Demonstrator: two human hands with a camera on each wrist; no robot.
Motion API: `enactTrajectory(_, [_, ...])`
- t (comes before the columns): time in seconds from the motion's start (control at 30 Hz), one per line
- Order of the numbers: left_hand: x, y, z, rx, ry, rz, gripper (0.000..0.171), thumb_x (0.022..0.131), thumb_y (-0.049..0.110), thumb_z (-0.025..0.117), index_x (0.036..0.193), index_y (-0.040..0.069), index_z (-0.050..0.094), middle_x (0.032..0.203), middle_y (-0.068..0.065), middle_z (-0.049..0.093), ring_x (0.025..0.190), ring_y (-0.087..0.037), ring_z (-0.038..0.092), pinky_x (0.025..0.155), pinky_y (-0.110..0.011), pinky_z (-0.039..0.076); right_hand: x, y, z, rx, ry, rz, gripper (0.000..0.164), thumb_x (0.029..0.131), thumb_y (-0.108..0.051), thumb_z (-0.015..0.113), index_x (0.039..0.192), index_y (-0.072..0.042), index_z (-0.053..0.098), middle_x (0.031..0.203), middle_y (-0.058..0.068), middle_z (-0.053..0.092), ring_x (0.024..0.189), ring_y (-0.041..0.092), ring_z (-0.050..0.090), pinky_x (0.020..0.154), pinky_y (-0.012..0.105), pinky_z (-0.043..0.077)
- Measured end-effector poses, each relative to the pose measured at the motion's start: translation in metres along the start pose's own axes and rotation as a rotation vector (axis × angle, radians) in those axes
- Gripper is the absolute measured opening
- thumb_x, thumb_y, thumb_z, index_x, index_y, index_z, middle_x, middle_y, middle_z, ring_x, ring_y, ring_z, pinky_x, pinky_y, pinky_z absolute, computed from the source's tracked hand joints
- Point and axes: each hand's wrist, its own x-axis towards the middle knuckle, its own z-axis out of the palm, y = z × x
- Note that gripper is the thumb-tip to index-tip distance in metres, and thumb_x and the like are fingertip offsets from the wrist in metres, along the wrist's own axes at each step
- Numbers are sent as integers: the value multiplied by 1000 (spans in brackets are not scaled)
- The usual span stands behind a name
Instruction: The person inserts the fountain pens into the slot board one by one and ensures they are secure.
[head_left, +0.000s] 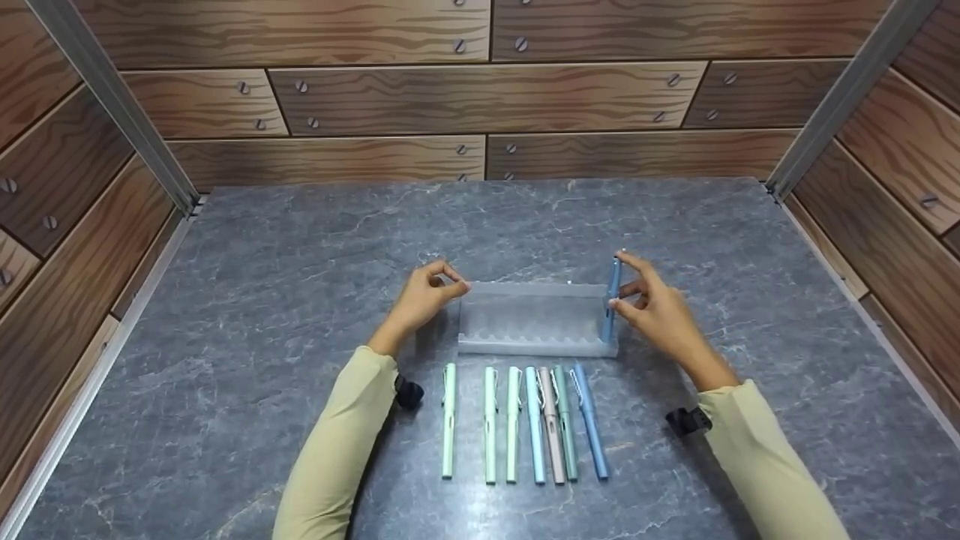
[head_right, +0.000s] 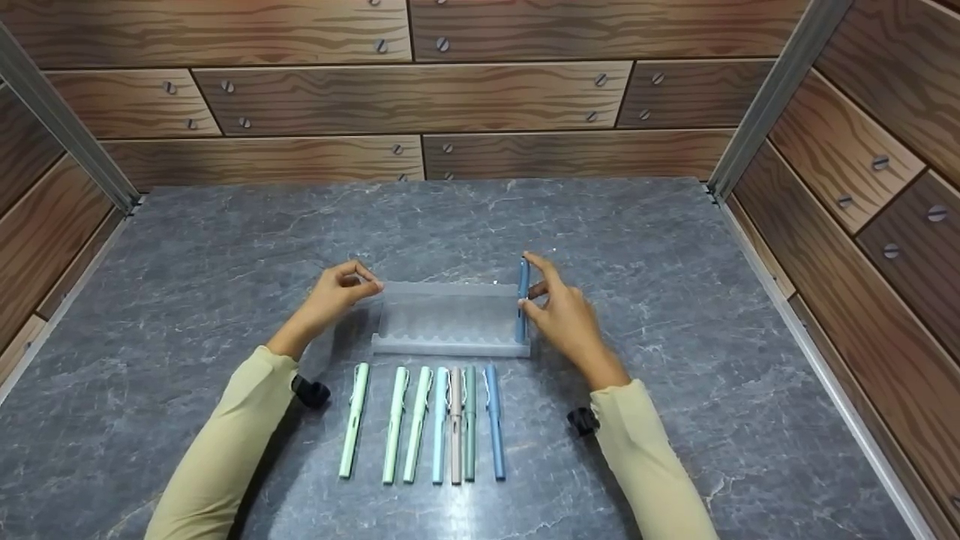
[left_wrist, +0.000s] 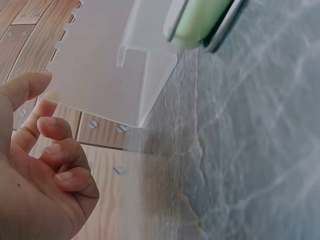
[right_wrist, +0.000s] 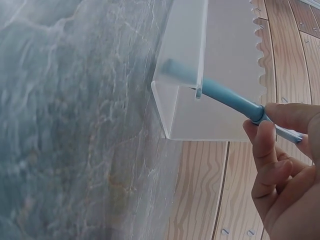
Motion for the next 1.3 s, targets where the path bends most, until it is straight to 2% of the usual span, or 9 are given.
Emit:
enactTrajectory(0.27, [0, 0, 0, -31, -22, -4, 8, 85, 16, 71, 85, 11, 65, 59, 4, 50, 53, -7, 33, 52, -22, 30, 5, 3, -2, 26, -39, 17, 67, 91, -9, 66, 149, -19, 33, 97, 22, 70, 68, 28, 64, 55, 24, 47])
enactTrajectory(0.47, [2, 1, 1, -39, -18, 15, 9, 84, 14, 71, 86, 7, 65, 62, 4, 54, 53, -6, 35, 54, -22, 32, 7, 4, -3, 22, -45, 38, 68, 91, -11, 66, 149, -21, 33, 97, 20, 70, 73, 27, 65, 58, 25, 49])
enactTrajectory(0.7, [4, -1, 2, -45, -14, 6, 14, 85, 13, 71, 90, 2, 65, 79, 1, 60, 54, -6, 37, 55, -22, 33, 8, 4, -4, 24, -63, 42, 70, 91, -12, 66, 150, -23, 31, 97, 18, 70, 73, 28, 64, 58, 26, 50])
enactTrajectory(0.87, [4, -1, 1, -39, -24, -4, 20, 86, 15, 71, 95, -2, 64, 65, 5, 53, 53, -6, 35, 54, -23, 32, 7, 4, -6, 37, -79, 33, 74, 90, -13, 69, 151, -25, 30, 97, 19, 70, 71, 32, 64, 57, 25, 49])
enactTrajectory(0.97, [3, -2, 1, -40, -25, -13, 20, 86, 15, 72, 94, -1, 64, 59, 7, 48, 53, -6, 35, 54, -22, 31, 5, 2, -7, 31, -55, 13, 74, 90, -15, 69, 151, -24, 30, 96, 18, 70, 66, 28, 63, 54, 24, 48])
enactTrajectory(1.13, [1, -2, 0, -31, -20, -11, 14, 85, 16, 72, 89, 5, 65, 56, 8, 46, 53, -6, 35, 53, -22, 31, -2, -2, -11, 18, 43, -37, 66, 90, -20, 69, 147, -18, 36, 90, 13, 68, 52, 10, 51, 49, 22, 41])
enactTrajectory(1.3, [-1, -1, -2, -29, -35, -6, 10, 86, 17, 71, 86, 11, 64, 55, 7, 44, 52, -7, 33, 52, -23, 31, -9, -9, -13, 11, 69, -64, 62, 89, -21, 70, 144, -14, 41, 87, 8, 66, 52, 8, 49, 49, 22, 41])
